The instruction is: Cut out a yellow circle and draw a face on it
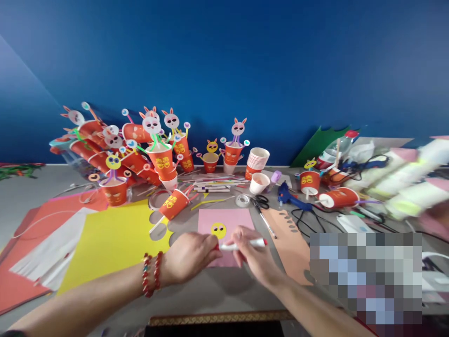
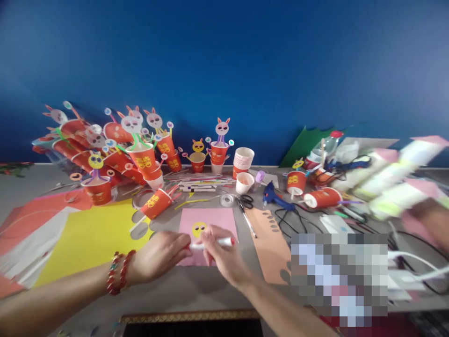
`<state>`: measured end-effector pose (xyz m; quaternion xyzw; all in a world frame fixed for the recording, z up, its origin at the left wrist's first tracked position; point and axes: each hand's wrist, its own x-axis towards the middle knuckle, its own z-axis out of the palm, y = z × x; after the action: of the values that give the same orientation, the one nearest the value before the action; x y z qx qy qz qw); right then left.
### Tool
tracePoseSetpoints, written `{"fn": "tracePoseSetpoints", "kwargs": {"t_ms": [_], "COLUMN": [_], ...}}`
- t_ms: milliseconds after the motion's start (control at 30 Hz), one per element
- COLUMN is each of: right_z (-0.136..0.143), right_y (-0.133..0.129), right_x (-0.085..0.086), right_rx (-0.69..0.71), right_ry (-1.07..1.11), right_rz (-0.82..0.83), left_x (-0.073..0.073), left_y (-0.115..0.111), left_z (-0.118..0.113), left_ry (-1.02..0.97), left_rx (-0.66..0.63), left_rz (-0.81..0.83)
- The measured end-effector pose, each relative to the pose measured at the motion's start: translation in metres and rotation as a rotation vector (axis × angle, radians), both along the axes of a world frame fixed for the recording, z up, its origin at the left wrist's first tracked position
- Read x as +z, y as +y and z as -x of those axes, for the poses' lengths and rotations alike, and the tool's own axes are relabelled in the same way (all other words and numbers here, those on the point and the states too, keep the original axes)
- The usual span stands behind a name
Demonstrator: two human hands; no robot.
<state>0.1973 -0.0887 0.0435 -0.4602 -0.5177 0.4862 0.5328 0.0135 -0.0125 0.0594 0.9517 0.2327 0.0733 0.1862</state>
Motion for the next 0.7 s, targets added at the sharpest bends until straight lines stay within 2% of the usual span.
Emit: {"fn": "tracePoseSetpoints", "kwargs": {"t_ms": [100, 133, 167, 233, 267, 300, 333, 367, 400, 433, 500, 600, 700], "right_z": [-0.007, -0.015, -0.027, -0.055, -0.068, -0.078, -0.084, -0.084, -0.079, -0.071, -0.050, -0.026, -0.020], "right_y": [-0.029, -0.036, -0.042, -0.045, -0.042, -0.037, -0.030, -0.022, -0.013, -0.004, 0.017, 0.044, 0.060], "right_x": [0.014, 0.018, 0.021, 0.027, 0.029, 0.029, 0.028, 0.026, 0.022, 0.016, 0.004, -0.016, -0.033], "right_rx": [0.172, 0.160, 0.013, -0.318, -0.440, -0.498, -0.470, -0.378, -0.254, -0.150, -0.029, -0.017, -0.036], "right_ry": [-0.039, 0.007, 0.092, 0.191, 0.187, 0.165, 0.140, 0.115, 0.078, 0.041, -0.063, -0.240, -0.333], "right_rz": [0.014, 0.003, -0.019, -0.035, -0.071, -0.078, -0.024, 0.078, 0.210, 0.271, 0.243, 0.092, 0.011], "left_x": [0.000, -0.001, -0.003, -0.010, -0.015, -0.021, -0.027, -0.033, -0.039, -0.044, -0.055, -0.069, -0.076], "left_y": [-0.025, -0.031, -0.034, -0.031, -0.026, -0.019, -0.012, -0.005, 0.000, 0.005, 0.011, 0.015, 0.016], "left_z": [0.023, 0.032, 0.042, 0.059, 0.065, 0.068, 0.068, 0.065, 0.058, 0.050, 0.031, 0.011, 0.007], "left_ry": [-0.082, -0.094, -0.101, -0.087, -0.097, -0.115, -0.099, -0.075, -0.066, -0.093, -0.177, -0.205, -0.191], "left_rx": [-0.109, -0.147, -0.152, -0.025, 0.083, 0.165, 0.189, 0.160, 0.094, 0.009, -0.153, -0.200, -0.169], "left_rz": [0.209, 0.307, 0.413, 0.510, 0.449, 0.335, 0.226, 0.116, 0.023, -0.068, -0.259, -0.368, -0.375]}}
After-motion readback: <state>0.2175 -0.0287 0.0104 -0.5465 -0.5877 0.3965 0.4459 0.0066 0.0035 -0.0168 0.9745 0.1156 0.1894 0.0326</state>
